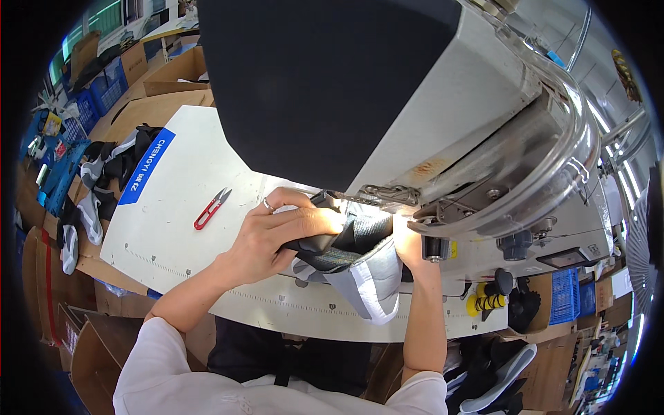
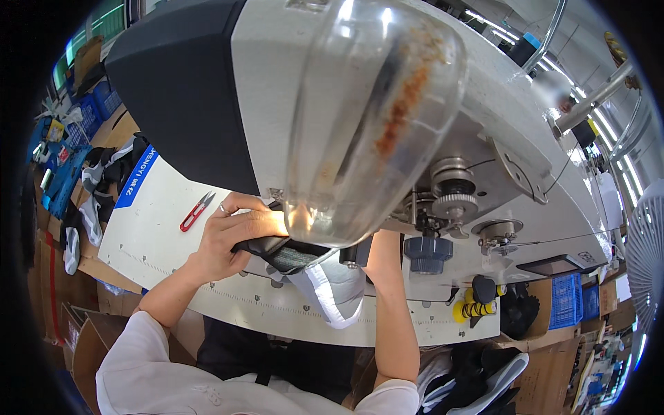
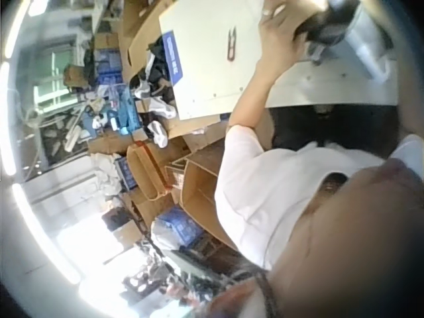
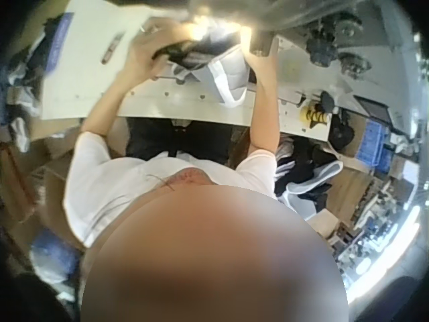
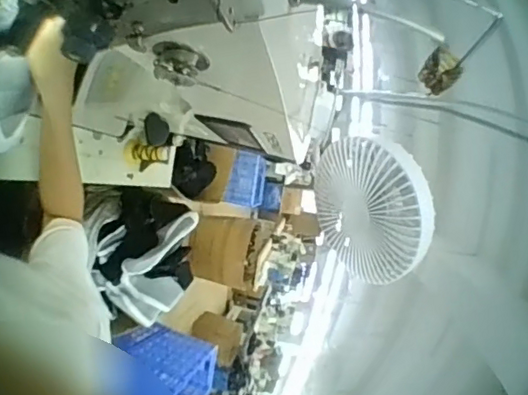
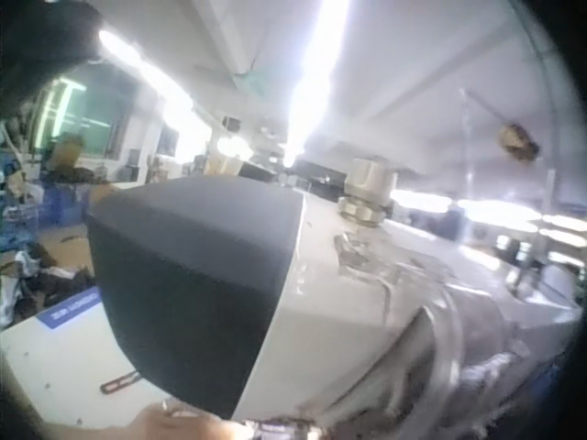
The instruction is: The person sews shoe upper pieces together using a sewing machine, trims excess thread with thread snips, and places the stitched pieces into a container.
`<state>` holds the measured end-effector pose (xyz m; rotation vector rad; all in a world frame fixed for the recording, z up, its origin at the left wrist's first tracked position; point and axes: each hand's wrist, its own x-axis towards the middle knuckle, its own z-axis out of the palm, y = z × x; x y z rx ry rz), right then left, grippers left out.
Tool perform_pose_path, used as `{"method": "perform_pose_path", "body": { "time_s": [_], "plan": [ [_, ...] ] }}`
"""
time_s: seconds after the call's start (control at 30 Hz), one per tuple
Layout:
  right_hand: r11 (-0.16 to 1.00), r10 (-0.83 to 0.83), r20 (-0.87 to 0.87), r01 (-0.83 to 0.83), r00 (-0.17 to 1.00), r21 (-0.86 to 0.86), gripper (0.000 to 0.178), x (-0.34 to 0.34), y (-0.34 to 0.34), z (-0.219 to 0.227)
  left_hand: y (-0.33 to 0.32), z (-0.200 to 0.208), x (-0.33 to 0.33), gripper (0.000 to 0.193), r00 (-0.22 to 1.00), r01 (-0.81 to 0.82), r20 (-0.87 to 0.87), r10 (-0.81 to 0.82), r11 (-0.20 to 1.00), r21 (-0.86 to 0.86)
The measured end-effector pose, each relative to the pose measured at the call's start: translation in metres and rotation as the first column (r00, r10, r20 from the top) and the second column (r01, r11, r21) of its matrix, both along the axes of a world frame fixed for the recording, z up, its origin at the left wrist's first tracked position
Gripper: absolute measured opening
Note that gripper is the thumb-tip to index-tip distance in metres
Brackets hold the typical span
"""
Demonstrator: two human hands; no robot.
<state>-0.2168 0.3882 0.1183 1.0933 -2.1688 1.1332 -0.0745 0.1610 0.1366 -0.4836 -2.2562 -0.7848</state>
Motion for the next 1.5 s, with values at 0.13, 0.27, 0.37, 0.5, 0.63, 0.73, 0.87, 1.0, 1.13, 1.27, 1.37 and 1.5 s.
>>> {"method": "perform_pose_path", "body": {
  "time_s": [0.13,0.27,0.37,0.5,0.63,0.73,0.87,1.0,1.13,1.27,1.37,1.5],
  "plan": [
    [0.965,-0.033,0.123,-0.001,0.992,0.264,0.018,-0.003,0.007,0.003,0.003,0.005,0.001,0.039,0.990,-0.046,-0.130,0.051,0.998,0.042],
    [0.969,-0.124,0.154,0.086,0.980,0.230,0.037,0.007,0.004,0.001,0.008,0.014,0.012,0.027,0.984,-0.138,-0.082,0.156,0.971,0.196],
    [0.988,-0.152,0.241,0.137,0.959,0.077,0.035,0.033,-0.007,0.005,0.010,0.019,0.029,0.025,0.979,-0.171,-0.068,0.192,0.956,0.237],
    [0.842,0.429,0.667,-0.002,0.608,-0.540,0.034,0.083,-0.011,0.019,0.015,0.017,0.049,0.018,0.971,-0.175,-0.090,0.220,0.918,0.356],
    [0.865,0.474,0.824,0.011,0.311,-0.502,0.039,0.104,-0.017,0.020,0.020,0.012,0.060,0.013,0.981,-0.136,-0.072,0.180,0.904,0.406],
    [0.800,0.584,0.805,0.091,0.109,-0.593,0.039,0.107,-0.021,0.011,0.021,0.008,0.068,0.009,0.986,-0.139,-0.013,0.167,0.858,0.495],
    [0.796,0.599,0.798,0.052,0.066,-0.602,0.042,0.115,-0.020,0.003,0.020,0.003,0.076,0.029,0.963,-0.264,0.185,0.194,0.806,0.530],
    [0.777,0.630,0.775,-0.028,0.048,-0.629,0.038,0.132,-0.019,0.006,0.014,-0.005,0.080,0.038,0.974,-0.225,0.138,0.178,0.763,0.606],
    [0.635,0.772,0.617,0.233,-0.155,-0.736,0.035,0.156,-0.041,0.001,0.010,-0.010,0.091,0.029,0.985,-0.170,0.129,0.116,0.793,0.585],
    [0.570,0.821,0.536,0.289,-0.195,-0.769,0.037,0.153,-0.045,0.001,-0.002,0.000,0.095,0.012,0.992,-0.068,0.129,-0.012,0.799,0.598],
    [0.753,0.658,0.737,-0.120,0.153,-0.647,0.035,0.125,-0.022,0.012,-0.019,0.020,0.089,0.014,0.990,-0.061,0.142,-0.015,0.856,0.513],
    [0.962,0.256,0.460,-0.175,0.850,-0.211,0.027,0.087,-0.009,0.025,-0.040,0.059,0.079,0.010,0.980,-0.191,0.086,0.179,0.968,0.165]
  ]
}}
